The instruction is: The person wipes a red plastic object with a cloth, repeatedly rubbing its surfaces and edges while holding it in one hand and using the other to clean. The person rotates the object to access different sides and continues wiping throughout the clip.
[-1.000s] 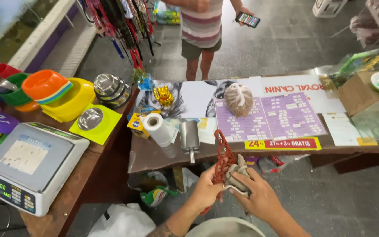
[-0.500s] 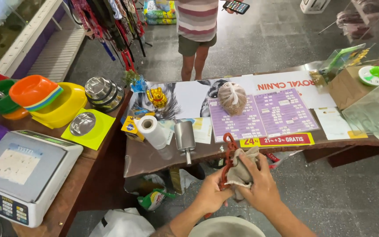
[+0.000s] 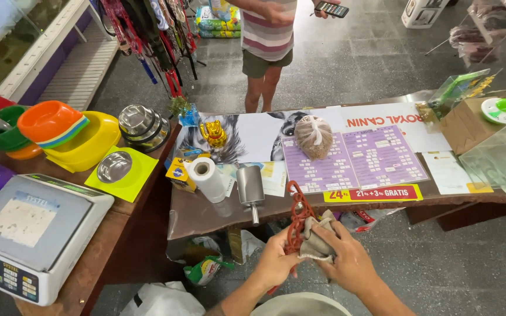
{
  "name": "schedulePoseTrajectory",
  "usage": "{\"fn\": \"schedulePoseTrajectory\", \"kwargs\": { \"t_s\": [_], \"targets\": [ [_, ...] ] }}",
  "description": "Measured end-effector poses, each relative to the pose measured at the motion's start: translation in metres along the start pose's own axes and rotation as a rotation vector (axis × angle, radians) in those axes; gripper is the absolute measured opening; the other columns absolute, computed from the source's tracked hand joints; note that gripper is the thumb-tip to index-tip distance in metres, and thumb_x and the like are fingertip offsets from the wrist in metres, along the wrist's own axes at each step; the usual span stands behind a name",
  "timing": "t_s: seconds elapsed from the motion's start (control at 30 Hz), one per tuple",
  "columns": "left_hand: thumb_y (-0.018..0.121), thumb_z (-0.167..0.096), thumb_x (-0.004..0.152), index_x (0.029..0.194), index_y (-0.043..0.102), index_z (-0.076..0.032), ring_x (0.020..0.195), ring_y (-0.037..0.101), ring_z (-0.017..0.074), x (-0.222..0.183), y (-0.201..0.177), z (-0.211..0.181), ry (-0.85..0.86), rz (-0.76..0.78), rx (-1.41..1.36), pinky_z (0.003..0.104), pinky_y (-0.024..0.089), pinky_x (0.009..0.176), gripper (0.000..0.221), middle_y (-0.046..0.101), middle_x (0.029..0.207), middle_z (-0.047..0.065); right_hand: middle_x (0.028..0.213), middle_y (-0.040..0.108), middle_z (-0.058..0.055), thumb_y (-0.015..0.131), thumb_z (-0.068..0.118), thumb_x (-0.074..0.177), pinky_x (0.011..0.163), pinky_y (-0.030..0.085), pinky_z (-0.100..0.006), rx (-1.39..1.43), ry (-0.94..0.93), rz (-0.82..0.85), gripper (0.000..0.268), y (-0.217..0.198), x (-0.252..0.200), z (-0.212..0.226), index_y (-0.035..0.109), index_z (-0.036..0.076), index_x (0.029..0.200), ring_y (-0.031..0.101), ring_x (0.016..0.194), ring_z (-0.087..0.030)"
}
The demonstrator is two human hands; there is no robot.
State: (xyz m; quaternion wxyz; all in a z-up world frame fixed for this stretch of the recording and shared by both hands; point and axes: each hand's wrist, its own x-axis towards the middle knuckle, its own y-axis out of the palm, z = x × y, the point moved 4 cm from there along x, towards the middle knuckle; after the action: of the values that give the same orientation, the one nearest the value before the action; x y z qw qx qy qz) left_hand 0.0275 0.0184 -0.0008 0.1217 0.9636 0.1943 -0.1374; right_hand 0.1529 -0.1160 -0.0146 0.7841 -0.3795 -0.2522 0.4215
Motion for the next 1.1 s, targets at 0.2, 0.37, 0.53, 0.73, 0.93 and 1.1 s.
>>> {"fn": "schedulePoseTrajectory", "kwargs": {
  "t_s": [0.2, 0.37, 0.53, 0.73, 0.93, 1.1],
  "targets": [
    [0.075, -0.009, 0.09, 0.158, 0.052, -0.022, 0.048, 0.052, 0.012, -0.006, -0.011, -0.015, -0.098, 0.063, 0.036, 0.027, 0.054, 0.045, 0.073, 0.077, 0.101, 0.003, 0.123, 0.054, -0.006, 0.083, 0.03, 0.083, 0.058, 0.052, -0.041, -0.024, 0.019, 0.113, 0.071, 0.01, 0.001, -0.002, 0.051, 0.031, 0.147, 0.066, 0.076, -0.027],
    [0.075, -0.01, 0.091, 0.159, 0.051, -0.021, 0.049, 0.053, 0.0112, 0.0, -0.015, -0.014, -0.116, 0.08, -0.018, 0.025, 0.054, 0.046, 0.072, 0.077, 0.112, 0.002, 0.134, 0.053, -0.007, 0.081, 0.036, 0.086, 0.064, 0.055, -0.043, 0.007, 0.095, 0.167, 0.071, 0.007, 0.008, 0.001, 0.049, 0.037, 0.15, 0.071, 0.086, -0.026],
    [0.075, -0.003, 0.088, 0.151, 0.061, -0.016, 0.05, 0.054, 0.01, 0.007, -0.02, 0.003, -0.042, 0.059, -0.086, 0.024, 0.052, 0.041, 0.066, 0.076, 0.099, 0.003, 0.13, 0.054, -0.007, 0.083, 0.033, 0.084, 0.068, 0.053, -0.042, -0.001, 0.137, 0.121, 0.072, 0.013, 0.004, 0.005, 0.053, 0.032, 0.149, 0.068, 0.083, -0.029],
    [0.066, 0.0, 0.096, 0.154, 0.056, -0.021, 0.045, 0.048, 0.0124, 0.0, -0.019, -0.01, -0.101, 0.123, 0.035, 0.026, 0.054, 0.045, 0.063, 0.072, 0.095, 0.005, 0.11, 0.059, -0.005, 0.082, 0.036, 0.084, 0.068, 0.053, -0.04, 0.07, 0.207, 0.044, 0.066, 0.012, -0.004, 0.011, 0.058, 0.031, 0.145, 0.064, 0.085, -0.025],
    [0.065, 0.002, 0.095, 0.152, 0.057, -0.018, 0.048, 0.049, 0.0128, -0.012, -0.026, -0.017, -0.055, 0.138, 0.111, 0.026, 0.053, 0.045, 0.06, 0.072, 0.095, 0.005, 0.11, 0.058, -0.007, 0.079, 0.039, 0.085, 0.066, 0.052, -0.04, 0.127, 0.219, 0.013, 0.069, 0.021, -0.012, 0.024, 0.055, 0.03, 0.148, 0.065, 0.077, -0.025],
    [0.06, 0.011, 0.09, 0.153, 0.058, -0.016, 0.044, 0.046, 0.0136, -0.015, -0.039, 0.004, -0.059, 0.105, 0.009, 0.027, 0.051, 0.041, 0.069, 0.073, 0.088, 0.003, 0.101, 0.058, -0.004, 0.086, 0.029, 0.078, 0.065, 0.052, -0.037, 0.172, 0.178, 0.013, 0.074, 0.032, -0.014, 0.034, 0.058, 0.026, 0.146, 0.062, 0.077, -0.022]
  ]
}}
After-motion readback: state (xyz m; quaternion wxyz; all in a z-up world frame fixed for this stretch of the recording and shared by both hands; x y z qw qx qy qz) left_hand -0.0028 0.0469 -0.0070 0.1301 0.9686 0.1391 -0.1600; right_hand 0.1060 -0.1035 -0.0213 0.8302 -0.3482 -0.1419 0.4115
